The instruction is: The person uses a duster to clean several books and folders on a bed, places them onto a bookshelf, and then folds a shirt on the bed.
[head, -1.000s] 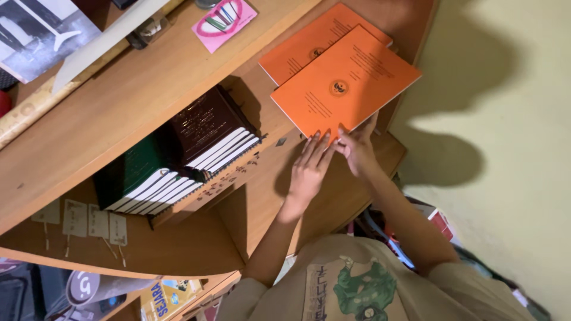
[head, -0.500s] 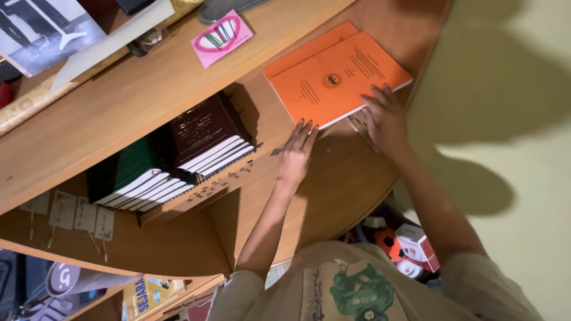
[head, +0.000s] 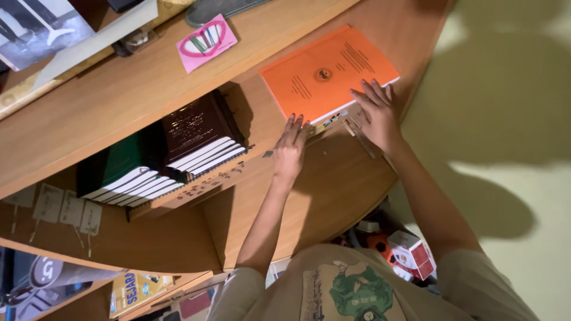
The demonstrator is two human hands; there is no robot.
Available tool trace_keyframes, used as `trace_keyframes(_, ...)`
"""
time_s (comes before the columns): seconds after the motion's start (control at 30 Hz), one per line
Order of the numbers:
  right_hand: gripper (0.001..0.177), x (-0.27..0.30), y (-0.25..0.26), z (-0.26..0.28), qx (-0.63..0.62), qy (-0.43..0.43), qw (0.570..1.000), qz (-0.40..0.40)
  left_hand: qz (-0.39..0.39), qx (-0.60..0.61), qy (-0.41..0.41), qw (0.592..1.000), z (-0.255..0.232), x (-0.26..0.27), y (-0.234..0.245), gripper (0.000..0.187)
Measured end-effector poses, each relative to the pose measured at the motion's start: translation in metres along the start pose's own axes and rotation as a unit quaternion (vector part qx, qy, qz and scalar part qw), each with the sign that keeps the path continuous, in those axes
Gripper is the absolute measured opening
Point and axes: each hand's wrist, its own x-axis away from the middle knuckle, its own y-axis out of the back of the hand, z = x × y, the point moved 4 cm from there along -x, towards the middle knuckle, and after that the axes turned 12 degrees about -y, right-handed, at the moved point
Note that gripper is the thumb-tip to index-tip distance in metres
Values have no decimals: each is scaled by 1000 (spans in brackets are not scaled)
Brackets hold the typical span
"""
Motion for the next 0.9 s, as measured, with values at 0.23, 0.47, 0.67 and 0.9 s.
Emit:
trace_keyframes(0.23,56,-13,-2,3,3,11,1000,5,-29,15,56,998,-2,-11,-2,48)
trace_keyframes(0.47,63,-19,-4,2,-5,19,1000,21,-97,-15,110,989,-2,-20,-4,18)
trace_keyframes(0.67,69,-24,-8,2,9,24,999,39,-103,14,154,983,8,-22,-3,14)
trace_keyframes(0.9,66,-22,-11,1,-1,34,999,41,-113,28,185,976,10,-21,-4,15)
